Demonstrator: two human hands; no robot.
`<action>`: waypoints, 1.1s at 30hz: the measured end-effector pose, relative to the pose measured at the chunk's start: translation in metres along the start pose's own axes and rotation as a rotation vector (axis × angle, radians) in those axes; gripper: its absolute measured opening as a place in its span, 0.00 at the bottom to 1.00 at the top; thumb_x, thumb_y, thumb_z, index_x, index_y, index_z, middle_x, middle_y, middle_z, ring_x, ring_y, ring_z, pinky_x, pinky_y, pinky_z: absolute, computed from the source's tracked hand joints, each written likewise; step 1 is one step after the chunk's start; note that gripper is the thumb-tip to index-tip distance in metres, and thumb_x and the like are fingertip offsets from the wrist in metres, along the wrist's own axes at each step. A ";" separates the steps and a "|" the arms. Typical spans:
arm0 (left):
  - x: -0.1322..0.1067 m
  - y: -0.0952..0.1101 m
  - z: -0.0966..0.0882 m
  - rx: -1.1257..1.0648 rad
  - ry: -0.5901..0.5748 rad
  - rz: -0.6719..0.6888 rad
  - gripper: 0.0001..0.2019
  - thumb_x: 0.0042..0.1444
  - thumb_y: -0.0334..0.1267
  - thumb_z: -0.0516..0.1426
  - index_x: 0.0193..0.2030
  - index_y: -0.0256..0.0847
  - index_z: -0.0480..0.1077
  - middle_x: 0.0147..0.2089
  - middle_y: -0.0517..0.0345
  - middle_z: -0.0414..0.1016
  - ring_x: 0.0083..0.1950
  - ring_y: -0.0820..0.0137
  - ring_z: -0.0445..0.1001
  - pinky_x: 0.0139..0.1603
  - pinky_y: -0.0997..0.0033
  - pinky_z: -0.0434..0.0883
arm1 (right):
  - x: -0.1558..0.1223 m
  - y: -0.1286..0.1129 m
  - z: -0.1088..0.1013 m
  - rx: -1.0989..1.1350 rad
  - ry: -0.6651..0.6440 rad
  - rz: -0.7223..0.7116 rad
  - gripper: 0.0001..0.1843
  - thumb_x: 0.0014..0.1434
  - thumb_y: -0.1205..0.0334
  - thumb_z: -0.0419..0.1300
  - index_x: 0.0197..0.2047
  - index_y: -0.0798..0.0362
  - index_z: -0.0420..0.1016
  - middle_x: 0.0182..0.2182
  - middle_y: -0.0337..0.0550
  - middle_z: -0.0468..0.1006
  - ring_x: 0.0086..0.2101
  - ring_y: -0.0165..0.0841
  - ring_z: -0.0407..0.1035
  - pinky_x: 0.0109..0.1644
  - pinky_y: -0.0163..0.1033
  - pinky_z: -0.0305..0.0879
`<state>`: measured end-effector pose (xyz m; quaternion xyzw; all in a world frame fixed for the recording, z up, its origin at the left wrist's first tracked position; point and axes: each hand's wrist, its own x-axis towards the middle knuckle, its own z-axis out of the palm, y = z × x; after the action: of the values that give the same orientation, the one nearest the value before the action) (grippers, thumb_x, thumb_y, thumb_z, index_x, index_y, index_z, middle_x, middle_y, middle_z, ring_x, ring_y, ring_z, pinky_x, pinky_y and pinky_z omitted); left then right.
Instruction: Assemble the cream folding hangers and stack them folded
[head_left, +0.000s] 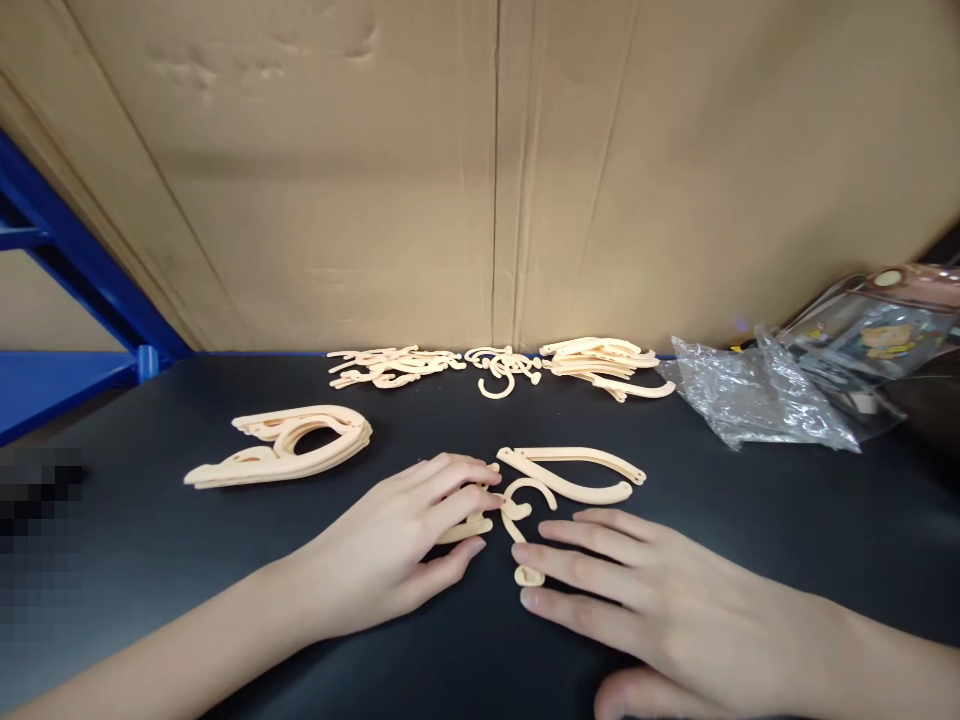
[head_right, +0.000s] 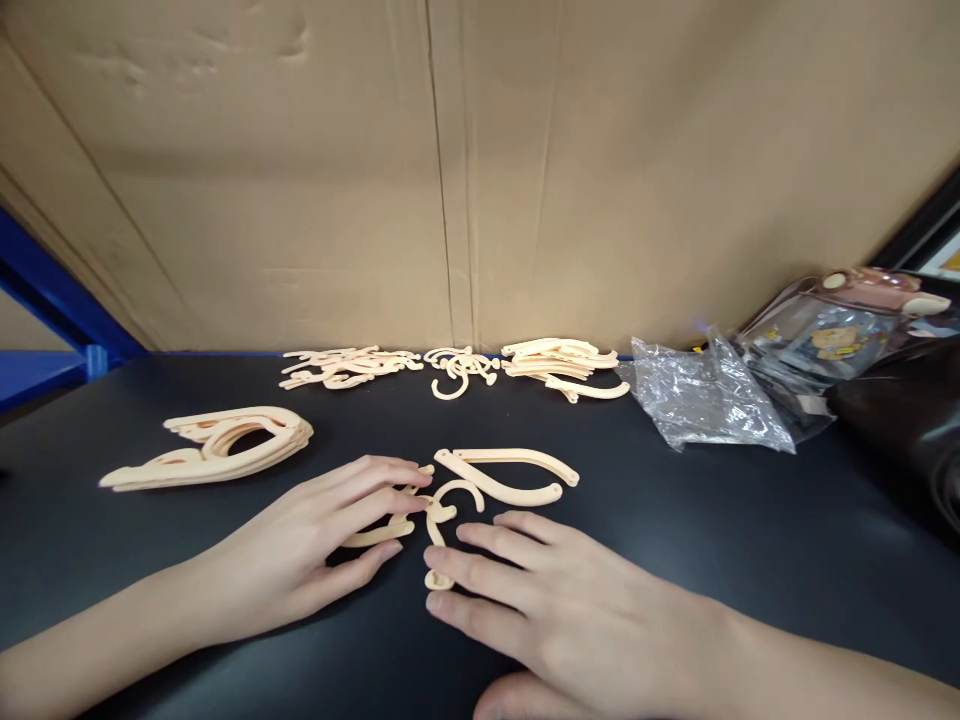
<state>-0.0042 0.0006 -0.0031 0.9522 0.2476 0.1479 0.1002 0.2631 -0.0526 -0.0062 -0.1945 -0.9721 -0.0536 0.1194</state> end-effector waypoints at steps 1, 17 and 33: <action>0.000 -0.001 0.001 0.008 0.012 -0.010 0.13 0.64 0.33 0.50 0.54 0.43 0.66 0.59 0.51 0.67 0.61 0.65 0.65 0.61 0.64 0.66 | -0.001 0.000 0.001 0.009 0.019 -0.001 0.27 0.66 0.46 0.50 0.60 0.56 0.67 0.59 0.44 0.69 0.55 0.38 0.65 0.59 0.41 0.60; 0.000 -0.009 0.006 0.056 0.146 -0.184 0.08 0.64 0.32 0.48 0.46 0.42 0.66 0.52 0.54 0.71 0.51 0.67 0.71 0.52 0.65 0.70 | -0.006 0.019 0.003 -0.037 0.147 0.211 0.10 0.65 0.60 0.55 0.40 0.56 0.75 0.30 0.43 0.73 0.30 0.32 0.66 0.35 0.39 0.62; 0.033 0.011 0.010 0.386 0.118 0.126 0.19 0.61 0.26 0.49 0.59 0.35 0.63 0.57 0.49 0.70 0.61 0.60 0.64 0.58 0.60 0.65 | -0.017 0.038 -0.025 0.117 0.486 0.562 0.08 0.65 0.66 0.50 0.34 0.51 0.66 0.29 0.41 0.70 0.29 0.30 0.63 0.32 0.36 0.61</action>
<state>0.0317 0.0067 -0.0022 0.9570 0.2167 0.1593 -0.1083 0.2987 -0.0279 0.0153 -0.4279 -0.8256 -0.0078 0.3678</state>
